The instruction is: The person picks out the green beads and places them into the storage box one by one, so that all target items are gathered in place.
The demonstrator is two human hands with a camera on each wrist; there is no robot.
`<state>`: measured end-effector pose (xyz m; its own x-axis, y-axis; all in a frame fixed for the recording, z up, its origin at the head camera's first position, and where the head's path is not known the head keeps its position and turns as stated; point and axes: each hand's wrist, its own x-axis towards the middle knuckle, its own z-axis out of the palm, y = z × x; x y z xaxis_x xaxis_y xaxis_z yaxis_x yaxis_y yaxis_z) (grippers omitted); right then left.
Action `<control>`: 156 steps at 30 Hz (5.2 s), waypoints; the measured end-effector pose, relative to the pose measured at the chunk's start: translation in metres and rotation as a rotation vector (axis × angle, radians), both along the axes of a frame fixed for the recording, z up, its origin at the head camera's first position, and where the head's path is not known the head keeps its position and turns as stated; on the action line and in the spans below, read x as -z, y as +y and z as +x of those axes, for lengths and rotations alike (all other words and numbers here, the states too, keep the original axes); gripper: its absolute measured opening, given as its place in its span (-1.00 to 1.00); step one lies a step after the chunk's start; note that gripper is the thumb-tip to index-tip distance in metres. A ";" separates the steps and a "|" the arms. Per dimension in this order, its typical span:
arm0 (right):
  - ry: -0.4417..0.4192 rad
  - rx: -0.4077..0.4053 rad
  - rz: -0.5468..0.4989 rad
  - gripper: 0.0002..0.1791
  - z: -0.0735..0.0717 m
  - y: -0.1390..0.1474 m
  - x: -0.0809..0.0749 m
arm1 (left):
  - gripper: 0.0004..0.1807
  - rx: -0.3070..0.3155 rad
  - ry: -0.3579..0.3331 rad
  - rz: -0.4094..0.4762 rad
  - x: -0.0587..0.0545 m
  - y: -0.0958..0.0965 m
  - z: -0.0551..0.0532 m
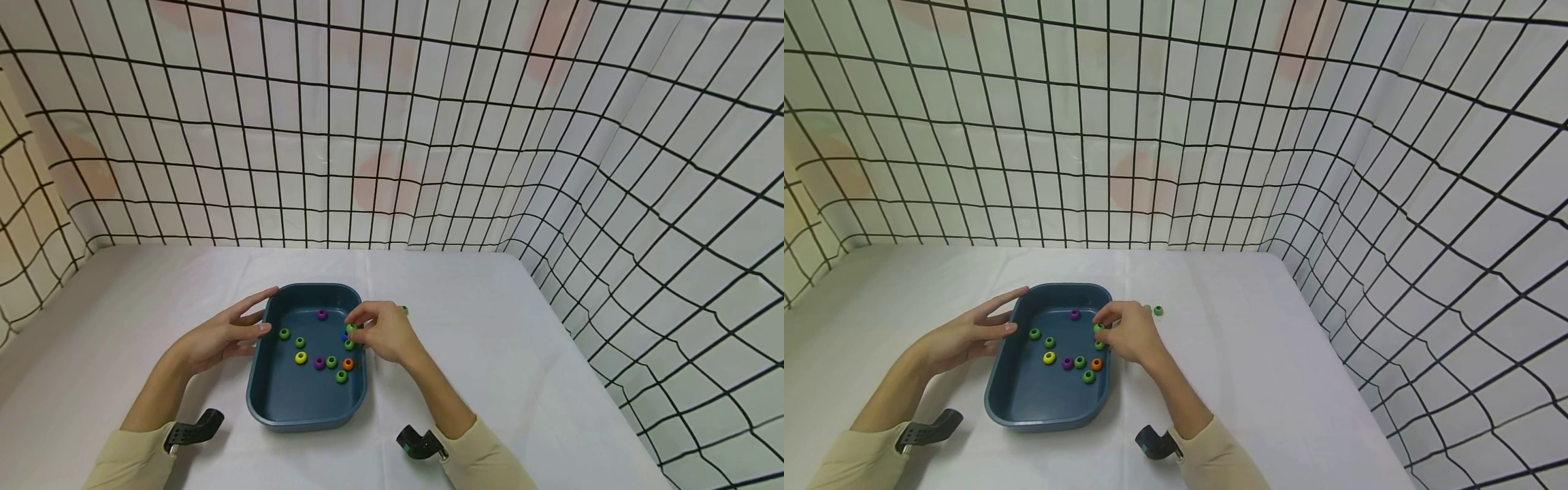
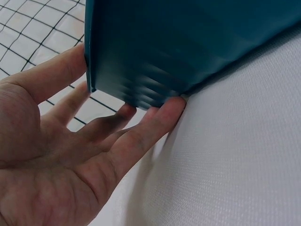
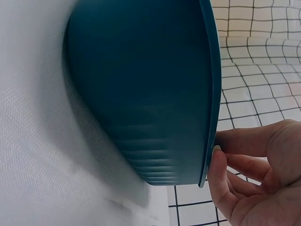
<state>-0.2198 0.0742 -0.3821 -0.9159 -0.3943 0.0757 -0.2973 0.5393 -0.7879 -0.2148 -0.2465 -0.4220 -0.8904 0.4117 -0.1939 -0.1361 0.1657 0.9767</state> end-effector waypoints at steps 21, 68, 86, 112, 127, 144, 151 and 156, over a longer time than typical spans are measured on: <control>0.007 -0.005 0.002 -0.84 0.000 0.001 -0.001 | -0.14 -0.006 0.005 -0.018 0.000 0.000 0.000; 0.089 0.188 -0.001 -0.69 -0.019 0.024 -0.005 | -0.13 0.001 0.023 -0.017 0.004 -0.001 -0.002; 0.045 0.284 0.025 -0.53 -0.033 0.042 0.003 | -0.12 0.010 0.016 -0.014 0.001 0.000 -0.001; -0.023 0.359 0.029 -0.44 -0.049 0.054 0.032 | -0.14 0.009 0.007 -0.016 0.002 -0.001 -0.001; -0.067 0.357 0.086 -0.44 -0.052 0.053 0.039 | -0.13 0.018 0.024 -0.004 0.000 -0.001 0.001; -0.105 0.316 0.137 -0.58 -0.053 0.054 0.042 | -0.13 0.007 0.019 -0.008 0.000 0.000 0.000; -0.099 0.299 0.157 -0.44 -0.053 0.050 0.043 | -0.12 0.006 0.018 0.001 0.002 -0.001 -0.001; -0.084 0.274 0.176 -0.48 -0.051 0.048 0.042 | -0.13 0.000 0.012 -0.001 0.002 -0.001 0.000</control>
